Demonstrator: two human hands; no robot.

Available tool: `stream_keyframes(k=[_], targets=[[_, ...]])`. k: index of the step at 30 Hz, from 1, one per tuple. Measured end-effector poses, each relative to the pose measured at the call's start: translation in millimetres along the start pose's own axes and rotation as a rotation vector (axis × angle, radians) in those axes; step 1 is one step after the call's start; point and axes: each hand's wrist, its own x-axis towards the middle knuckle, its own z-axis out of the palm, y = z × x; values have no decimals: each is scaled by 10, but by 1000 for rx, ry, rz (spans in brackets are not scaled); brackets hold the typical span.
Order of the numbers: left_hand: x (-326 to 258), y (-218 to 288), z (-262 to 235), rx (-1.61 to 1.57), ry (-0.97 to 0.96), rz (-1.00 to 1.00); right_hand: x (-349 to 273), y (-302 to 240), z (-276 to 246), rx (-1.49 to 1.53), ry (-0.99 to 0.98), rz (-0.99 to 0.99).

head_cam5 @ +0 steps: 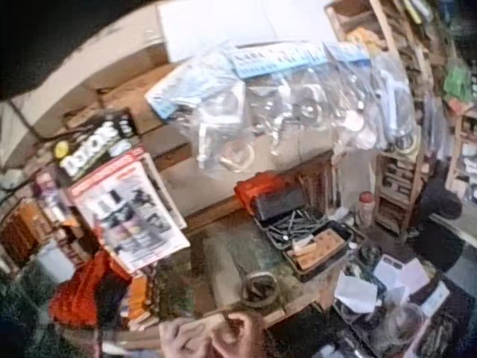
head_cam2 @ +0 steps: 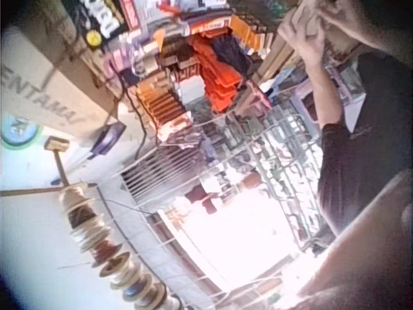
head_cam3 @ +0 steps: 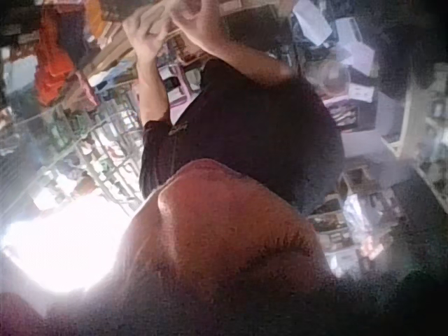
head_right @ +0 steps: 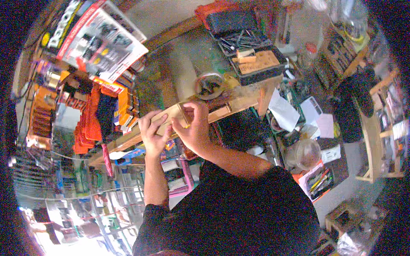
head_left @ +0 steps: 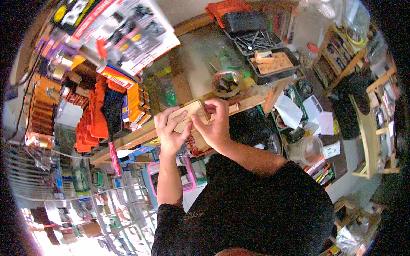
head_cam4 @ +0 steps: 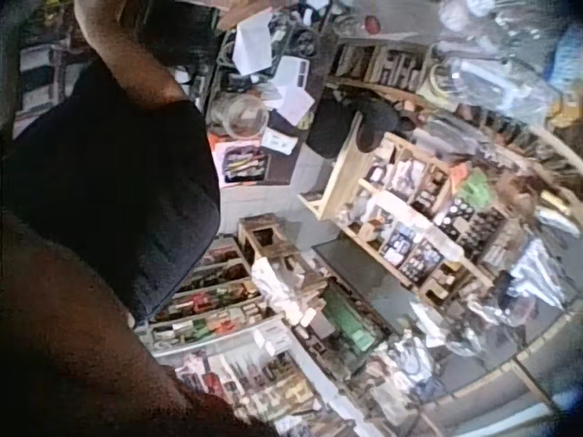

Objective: The person assembles a small cardboard box by folding the flaps and securing them with tape using scissors and a roll of double-sided tape.

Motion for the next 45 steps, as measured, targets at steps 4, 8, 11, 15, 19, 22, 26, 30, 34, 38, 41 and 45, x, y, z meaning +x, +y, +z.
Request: stream_keyframes(k=[4, 8, 11, 15, 19, 22, 26, 30, 34, 38, 41, 45], targets=[[7, -1, 12, -7, 20, 6, -112, 334, 63, 163, -21, 101], [-10, 21, -24, 18, 16, 2, -41, 151, -24, -10, -81, -7], [-9, 14, -34, 17, 21, 18, -23, 152, -69, 118, -96, 15], [43, 4, -75, 34, -23, 22, -110, 163, -264, 383, -137, 111], [108, 25, -169, 124, -103, 18, -171, 189, -455, 303, -192, 198], [154, 9, -210, 173, -148, 31, -193, 205, -589, 261, -229, 243], [176, -30, -273, 209, -215, 31, -188, 230, -707, 179, -220, 141], [253, -4, -325, 157, -293, 2, -267, 432, -805, 36, -203, 157], [277, 3, -358, 110, -367, -36, -312, 350, -873, 33, -297, 288], [283, -8, -378, 87, -380, -19, -270, 270, -872, 26, -337, 154], [281, -63, -376, 32, -376, 6, -113, 157, -858, -90, -404, -59], [266, -191, -345, 14, -382, 43, 222, -72, -791, -241, -478, -376]])
